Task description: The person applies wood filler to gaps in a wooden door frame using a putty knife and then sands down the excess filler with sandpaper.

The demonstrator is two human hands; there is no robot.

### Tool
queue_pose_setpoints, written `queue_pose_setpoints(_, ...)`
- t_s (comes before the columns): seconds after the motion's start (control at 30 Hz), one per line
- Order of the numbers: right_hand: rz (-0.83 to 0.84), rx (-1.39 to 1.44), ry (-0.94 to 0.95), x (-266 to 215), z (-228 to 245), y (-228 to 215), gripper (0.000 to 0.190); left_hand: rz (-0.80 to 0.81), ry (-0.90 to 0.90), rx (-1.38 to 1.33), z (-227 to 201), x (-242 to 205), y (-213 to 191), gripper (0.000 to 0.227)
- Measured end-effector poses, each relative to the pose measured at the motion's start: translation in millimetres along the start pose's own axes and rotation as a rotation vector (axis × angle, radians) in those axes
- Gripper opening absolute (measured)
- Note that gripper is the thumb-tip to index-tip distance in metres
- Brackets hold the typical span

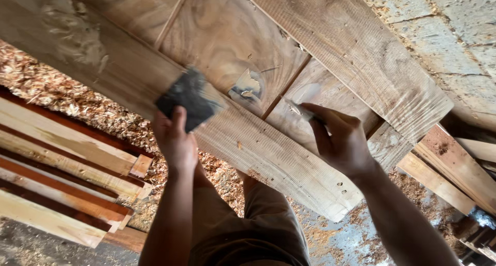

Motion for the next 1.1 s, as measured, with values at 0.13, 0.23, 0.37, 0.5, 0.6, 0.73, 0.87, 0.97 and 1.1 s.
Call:
queue_pose_setpoints(0.13, -0.233, 0.159, -0.017, -13, 38, 28, 0.023, -0.013, -0.769, 0.453, -16, -48, 38, 0.03)
queue_pose_setpoints(0.23, -0.435, 0.276, -0.084, -17, 75, 47, 0.023, 0.066, -0.354, -0.298, -3, -63, 79, 0.026)
queue_pose_setpoints(0.37, -0.383, 0.058, -0.057, -29, 101, 42, 0.029, 0.037, -0.414, -0.412, 3, -77, 79, 0.027)
queue_pose_setpoints(0.5, -0.034, 0.141, 0.15, -43, 76, 58, 0.031, 0.06, -0.428, -0.471, -7, -69, 67, 0.027)
queue_pose_setpoints(0.6, -0.017, 0.224, 0.171, -65, 57, 56, 0.032, 0.104, -0.343, -0.407, -28, -53, 46, 0.034)
queue_pose_setpoints(0.73, -0.263, 0.12, 0.43, -111, 12, 25, 0.031, 0.093, -0.178, -0.319, -75, -23, -2, 0.047)
queue_pose_setpoints(0.87, -0.816, 0.939, 0.498, -136, -37, 26, 0.021, 0.178, -0.069, -0.292, -95, 10, -28, 0.043)
queue_pose_setpoints(0.97, -0.925, 1.061, 0.609, -134, -43, 40, 0.033, 0.241, -0.087, -0.245, -82, 32, -46, 0.034)
queue_pose_setpoints(1.1, -0.941, 1.085, 0.537, -139, -30, 60, 0.021, 0.336, -0.116, -0.316, -70, 48, -60, 0.032)
Point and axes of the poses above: each hand's wrist, its own x-axis towards the middle knuckle, its own y-axis out of the palm, z = x × y, the point moved 3 cm from there along x, towards the middle knuckle, and after that the axes turned 13 degrees about z, right-handed, at the moved point
